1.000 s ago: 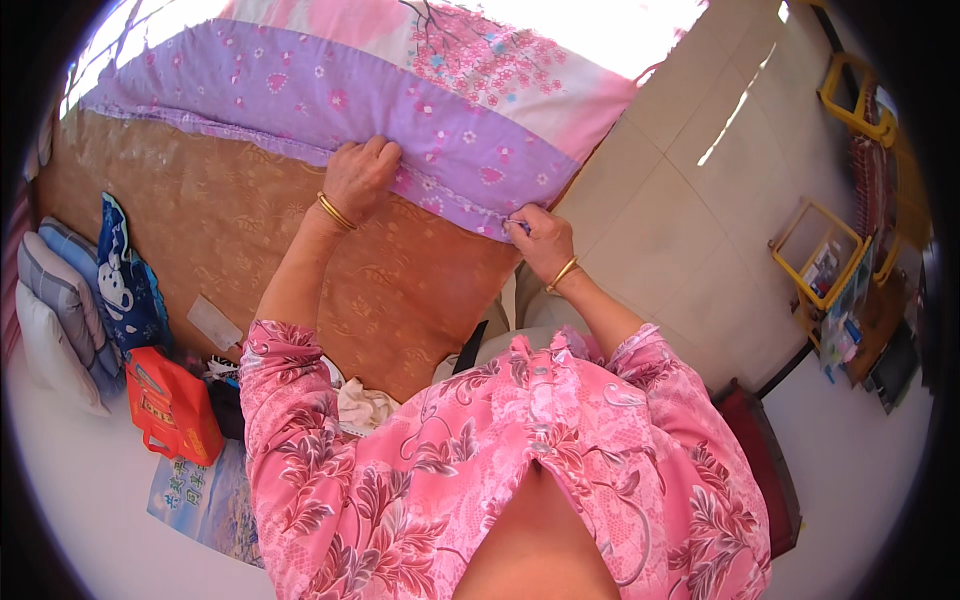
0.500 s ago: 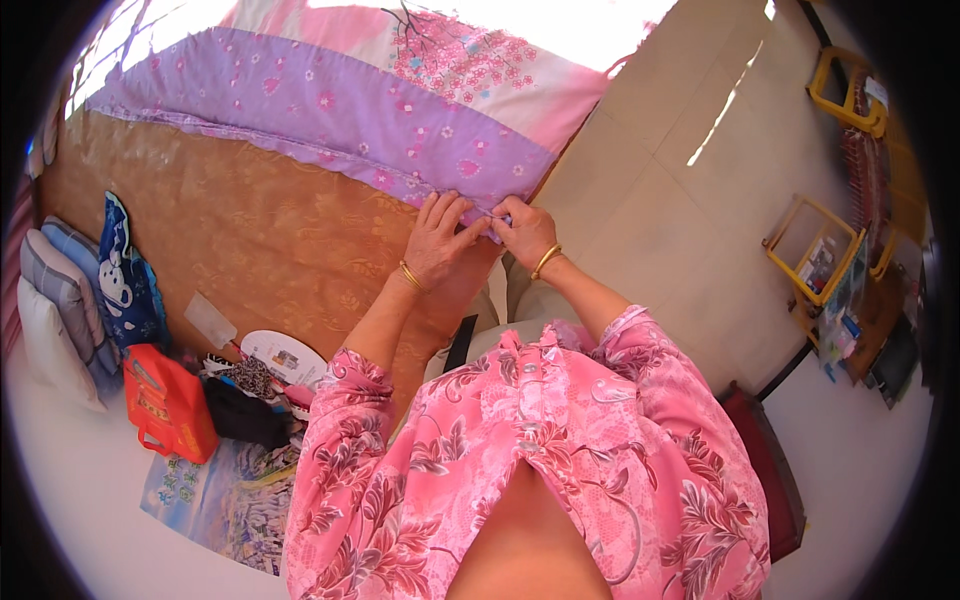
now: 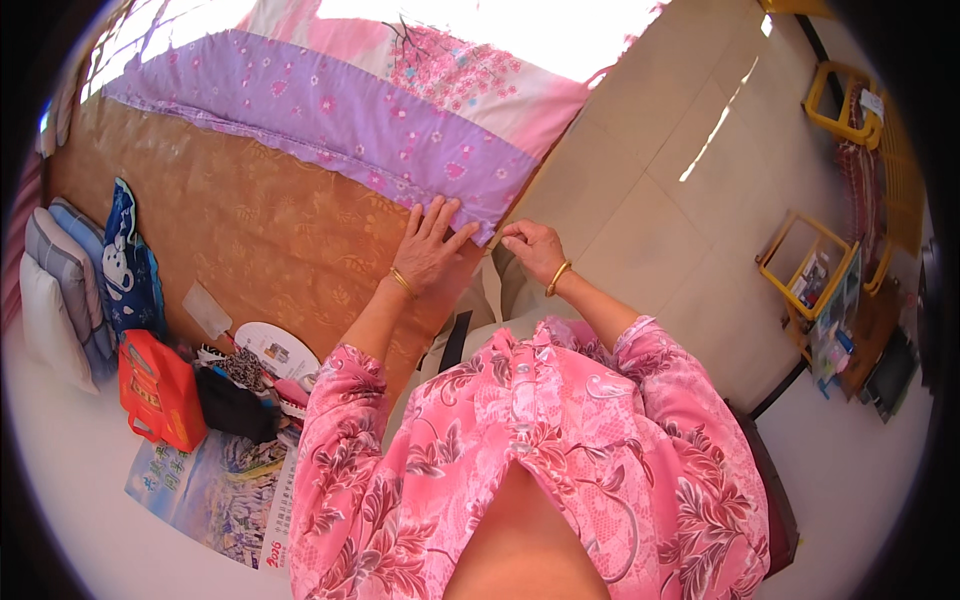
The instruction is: The person folds a large floral-patterned quilt on a bed. They repeatedly smooth the fabric, fold the edges inward, and flip the quilt to align the sides. The person continues folding the quilt into a smaller, compact shape by hand.
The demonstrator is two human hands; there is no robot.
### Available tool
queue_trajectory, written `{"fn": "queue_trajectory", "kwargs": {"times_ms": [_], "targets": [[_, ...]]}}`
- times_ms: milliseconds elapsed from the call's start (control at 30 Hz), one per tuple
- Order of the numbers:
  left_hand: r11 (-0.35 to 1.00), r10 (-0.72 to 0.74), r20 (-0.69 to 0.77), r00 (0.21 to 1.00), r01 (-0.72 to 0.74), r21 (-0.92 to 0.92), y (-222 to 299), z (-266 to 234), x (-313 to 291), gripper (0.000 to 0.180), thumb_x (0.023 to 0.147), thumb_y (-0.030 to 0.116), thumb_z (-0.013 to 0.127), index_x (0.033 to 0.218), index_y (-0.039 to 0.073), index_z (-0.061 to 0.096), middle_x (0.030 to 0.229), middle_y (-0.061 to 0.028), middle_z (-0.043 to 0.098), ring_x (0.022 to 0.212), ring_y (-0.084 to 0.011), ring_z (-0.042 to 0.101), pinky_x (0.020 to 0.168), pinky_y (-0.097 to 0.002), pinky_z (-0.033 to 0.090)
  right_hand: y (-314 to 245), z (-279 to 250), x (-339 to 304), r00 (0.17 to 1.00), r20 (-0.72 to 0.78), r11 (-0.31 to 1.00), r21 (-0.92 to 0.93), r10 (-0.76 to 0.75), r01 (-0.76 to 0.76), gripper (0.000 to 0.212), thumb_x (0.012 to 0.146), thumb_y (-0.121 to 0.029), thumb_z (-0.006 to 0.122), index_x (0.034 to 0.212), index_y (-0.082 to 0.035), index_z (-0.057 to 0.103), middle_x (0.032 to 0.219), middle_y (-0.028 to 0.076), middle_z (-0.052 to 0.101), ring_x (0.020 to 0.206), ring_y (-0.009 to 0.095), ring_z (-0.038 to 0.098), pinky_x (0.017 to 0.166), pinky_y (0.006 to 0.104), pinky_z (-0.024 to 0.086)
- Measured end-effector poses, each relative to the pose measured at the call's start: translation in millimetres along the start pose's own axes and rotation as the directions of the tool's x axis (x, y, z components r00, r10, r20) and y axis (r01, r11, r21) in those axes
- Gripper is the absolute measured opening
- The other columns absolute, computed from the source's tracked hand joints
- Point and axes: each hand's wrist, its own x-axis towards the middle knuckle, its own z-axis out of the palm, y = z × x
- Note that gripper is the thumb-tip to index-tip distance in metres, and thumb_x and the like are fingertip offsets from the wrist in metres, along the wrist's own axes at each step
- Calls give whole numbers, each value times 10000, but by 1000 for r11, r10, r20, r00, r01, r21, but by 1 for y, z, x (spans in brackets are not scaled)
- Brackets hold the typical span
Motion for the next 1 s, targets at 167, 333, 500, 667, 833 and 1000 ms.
{"fn": "queue_trajectory", "kwargs": {"times_ms": [167, 333, 500, 667, 833, 1000], "targets": [[1000, 17, -131, 991, -17, 1, -3, -3, -3, 573, 740, 222, 634, 1295, 226, 490, 1373, -110, 389, 1261, -313, 371, 1035, -504, 256, -24, 11, 5, 989, 143, 995, -98, 19, -5, 193, 790, -141, 633, 950, -33, 637, 822, 128, 663, 733, 219, 646, 679, 316, 503], [999, -2, -187, 982, 8, 34, 15, -30, 5, 326, 705, 137, 585, 1031, 143, 605, 1119, -57, 527, 1127, -253, 472, 1008, -498, 253, -8, 17, -1, 984, 157, 994, 81, -79, 67, 198, 785, -159, 635, 946, -44, 646, 839, 125, 665, 736, 232, 644, 689, 331, 503], [996, -73, -293, 953, 55, -70, 20, -32, -13, 143, 680, 115, 579, 818, 120, 615, 920, -31, 555, 1012, -224, 521, 940, -464, 305, -7, 8, 8, 993, 84, 989, -119, -79, 89, 181, 784, -167, 632, 901, -31, 661, 789, 106, 671, 701, 204, 641, 671, 329, 505], [979, -179, -313, 933, 137, -153, 25, -16, -24, 156, 678, 116, 584, 829, 109, 620, 904, -25, 576, 952, -224, 541, 843, -391, 378, -12, 23, 10, 879, 339, 920, 82, 337, -384, 192, 832, -191, 636, 802, -1, 639, 698, 57, 634, 491, 116, 573, 420, 241, 461], [976, -197, -369, 908, 145, -164, 25, 0, -23, 191, 681, 132, 596, 867, 112, 631, 961, -20, 595, 955, -223, 545, 810, -359, 396, -19, 43, 8, 897, 252, 834, 340, 364, -434, 253, 816, -222, 653, 697, -4, 605, 635, 62, 609, 432, 107, 540, 334, 241, 406], [972, -232, -312, 921, 207, -111, 30, -2, -17, 260, 708, 151, 592, 963, 117, 631, 1064, -22, 583, 975, -222, 540, 814, -345, 397, -11, 45, 10, 896, 234, 805, 397, 377, -441, 234, 804, -212, 662, 725, 3, 616, 634, 58, 608, 418, 103, 529, 336, 247, 408]]}}
